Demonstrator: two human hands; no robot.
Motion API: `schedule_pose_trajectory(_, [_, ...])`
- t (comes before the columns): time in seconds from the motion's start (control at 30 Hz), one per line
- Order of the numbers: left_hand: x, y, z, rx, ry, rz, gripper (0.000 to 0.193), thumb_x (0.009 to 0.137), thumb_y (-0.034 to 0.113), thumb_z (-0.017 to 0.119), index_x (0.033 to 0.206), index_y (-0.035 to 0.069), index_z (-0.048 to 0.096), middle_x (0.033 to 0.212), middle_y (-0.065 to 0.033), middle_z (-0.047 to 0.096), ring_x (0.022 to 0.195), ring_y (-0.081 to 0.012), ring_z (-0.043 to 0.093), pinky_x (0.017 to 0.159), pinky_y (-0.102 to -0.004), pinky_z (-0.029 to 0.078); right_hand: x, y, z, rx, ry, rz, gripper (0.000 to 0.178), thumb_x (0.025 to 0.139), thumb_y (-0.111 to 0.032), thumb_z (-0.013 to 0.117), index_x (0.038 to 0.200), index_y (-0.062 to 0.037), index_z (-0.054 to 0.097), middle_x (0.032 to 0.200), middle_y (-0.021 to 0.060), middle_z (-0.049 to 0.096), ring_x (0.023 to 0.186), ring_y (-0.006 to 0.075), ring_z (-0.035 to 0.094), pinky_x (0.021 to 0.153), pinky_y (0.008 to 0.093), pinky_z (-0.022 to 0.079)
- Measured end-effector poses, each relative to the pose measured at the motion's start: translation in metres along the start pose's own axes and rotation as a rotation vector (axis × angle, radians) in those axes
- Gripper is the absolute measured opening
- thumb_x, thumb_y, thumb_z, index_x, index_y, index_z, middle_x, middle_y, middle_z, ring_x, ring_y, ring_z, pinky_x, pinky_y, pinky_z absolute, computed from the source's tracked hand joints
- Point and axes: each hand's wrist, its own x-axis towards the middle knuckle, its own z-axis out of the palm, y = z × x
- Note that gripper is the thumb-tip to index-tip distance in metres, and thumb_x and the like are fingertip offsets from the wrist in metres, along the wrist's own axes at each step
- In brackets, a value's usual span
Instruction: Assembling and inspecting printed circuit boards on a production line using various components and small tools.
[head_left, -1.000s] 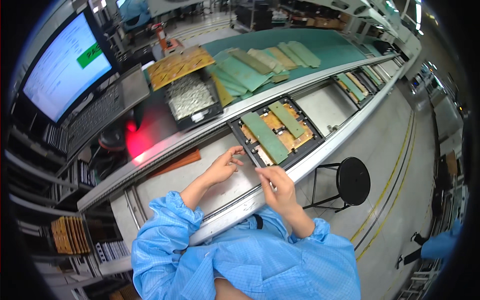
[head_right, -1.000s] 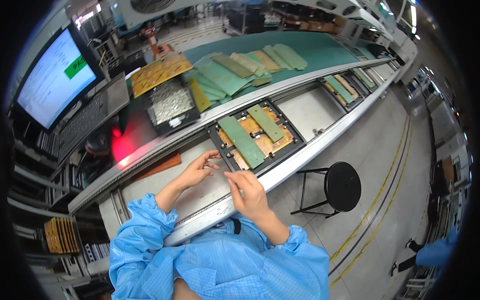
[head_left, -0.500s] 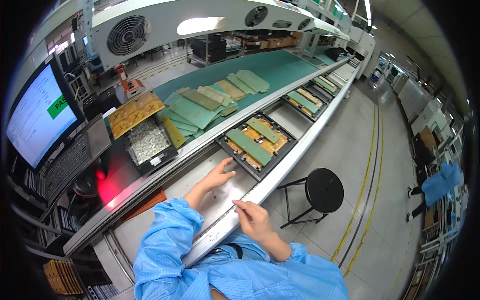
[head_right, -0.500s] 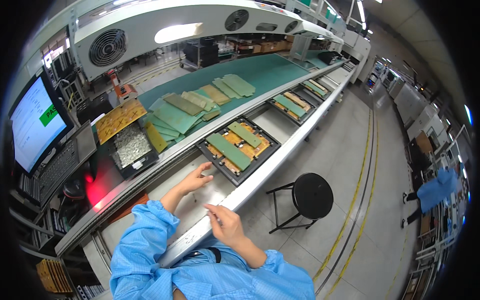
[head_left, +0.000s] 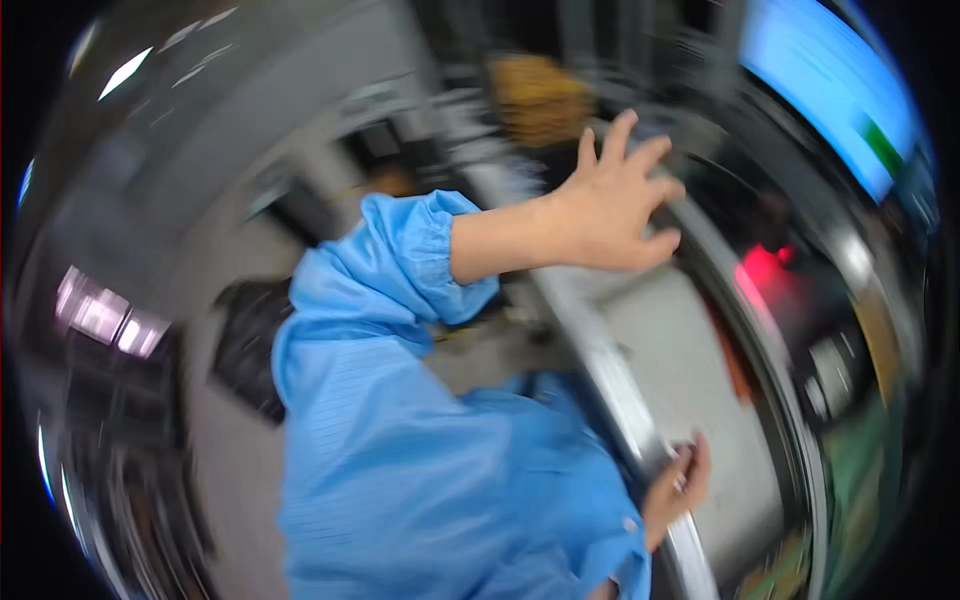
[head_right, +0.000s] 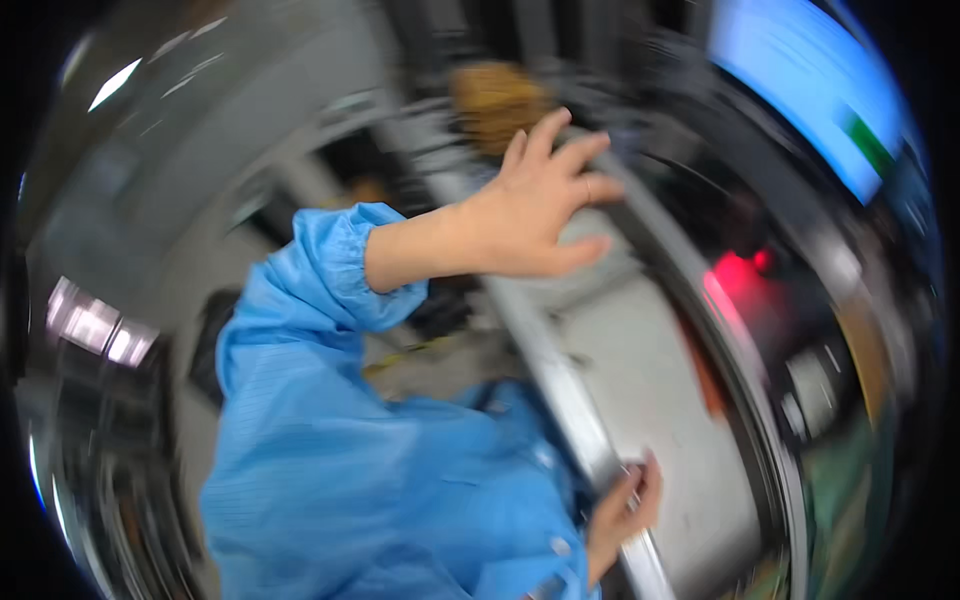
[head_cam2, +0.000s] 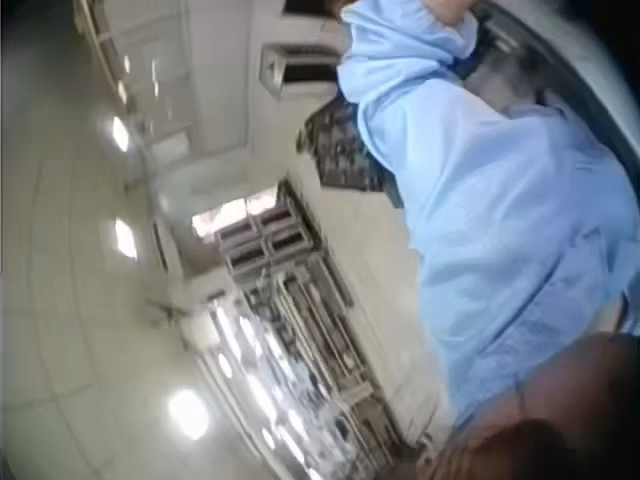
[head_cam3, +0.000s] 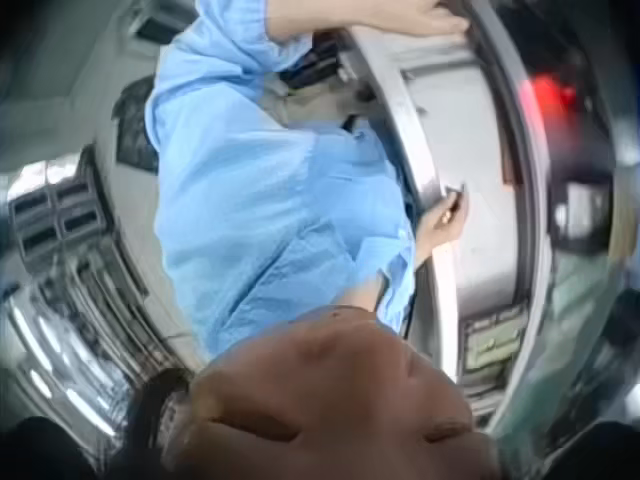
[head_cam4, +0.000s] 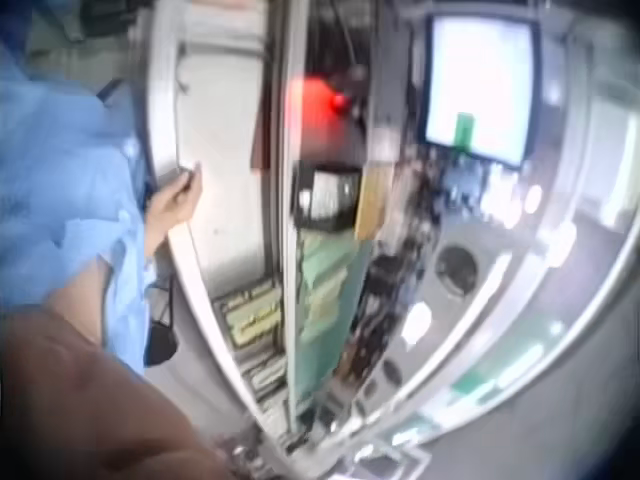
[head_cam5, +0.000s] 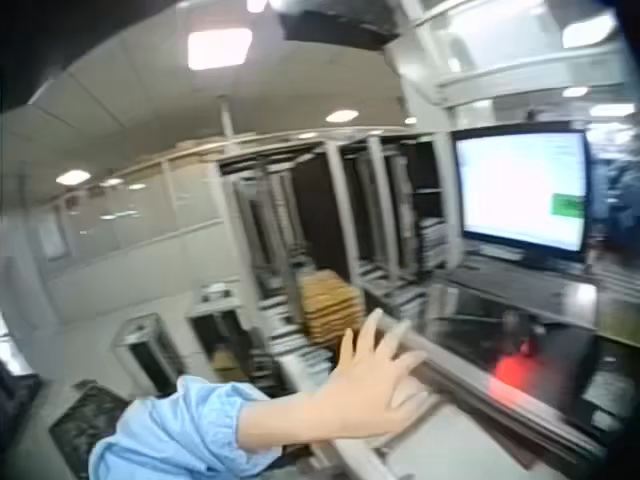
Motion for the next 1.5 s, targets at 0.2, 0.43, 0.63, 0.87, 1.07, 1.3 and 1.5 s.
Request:
schedule_pose_trajectory(0.2, [-0.334,-0.091,-0.205,0.817,0.201,-1.179,0.045,0.086,0.037,0.060,0.106,-0.002,0.068,0.110,-0.0233,0.065,0.108,-0.0422,0.058,0.094,-0.0535,0.044,0.014,-0.006,0.068,0.188,-0.392,-0.016,0.031,0.101,-0.008,0.049,0.130,-0.0010,0.058,0.103,0.0090,0.062,0.088,0.0142,0.058,0.072,0.0235,0.043])
schedule_pose_trajectory(0.43, [-0.642,0.015,-0.220,0.391,0.196,-2.431,0.068,0.090,0.053,0.055,0.128,-0.003,0.060,0.126,-0.0265,0.061,0.119,-0.0439,0.057,0.094,-0.0540,0.048,0.010,0.000,0.083,0.126,-0.505,-0.217,0.030,0.102,-0.012,0.048,0.128,-0.0023,0.060,0.104,0.0111,0.064,0.090,0.0157,0.060,0.072,0.0246,0.045])
schedule_pose_trajectory(0.63, [-0.626,0.027,-0.203,0.267,0.773,-2.207,0.044,0.084,0.036,0.070,0.087,-0.008,0.068,0.076,-0.0137,0.064,0.063,-0.0237,0.061,0.057,-0.0389,0.052,0.010,-0.010,0.078,-0.020,-0.472,-0.217,0.030,0.103,-0.013,0.049,0.128,-0.0024,0.061,0.101,0.0098,0.065,0.089,0.0149,0.060,0.072,0.0250,0.045])
schedule_pose_trajectory(0.87, [-0.445,-0.017,-0.279,0.045,1.095,-1.535,0.022,0.081,0.014,0.065,0.077,-0.008,0.064,0.070,-0.0134,0.066,0.052,-0.0180,0.064,0.037,-0.0269,0.047,0.013,-0.020,0.078,0.058,-0.515,-0.142,0.029,0.101,-0.012,0.053,0.126,0.0011,0.060,0.096,0.0098,0.065,0.084,0.0146,0.059,0.073,0.0254,0.047])
schedule_pose_trajectory(1.07, [-0.265,-0.014,-0.252,-0.035,0.845,-1.100,0.055,0.079,0.004,0.068,0.124,-0.008,0.038,0.108,-0.0207,0.060,0.068,-0.0193,0.067,0.050,-0.0291,0.057,0.004,-0.089,0.096,0.428,-0.790,0.038,0.031,0.097,-0.010,0.057,0.127,0.0003,0.058,0.102,0.0084,0.065,0.097,0.0146,0.059,0.091,0.0275,0.045])
schedule_pose_trajectory(1.3, [-0.149,-0.013,-0.112,-1.071,0.783,-0.650,0.079,0.080,-0.014,0.057,0.146,-0.002,0.015,0.131,-0.0206,0.049,0.105,-0.0295,0.062,0.081,-0.0434,0.061,0.021,-0.115,0.126,1.166,-0.886,0.426,0.072,0.098,-0.040,0.058,0.145,0.0087,0.034,0.135,0.0257,0.052,0.122,0.0343,0.056,0.102,0.0430,0.046])
schedule_pose_trajectory(1.5, [-0.116,0.057,0.007,-1.536,0.752,-0.333,0.096,0.077,-0.013,0.062,0.151,0.009,0.006,0.144,-0.0175,0.033,0.130,-0.0346,0.044,0.104,-0.0527,0.045,0.050,-0.059,0.091,1.215,-0.317,0.504,0.052,0.092,-0.010,0.062,0.139,0.0024,0.041,0.129,0.0165,0.057,0.118,0.0268,0.058,0.102,0.0426,0.047])
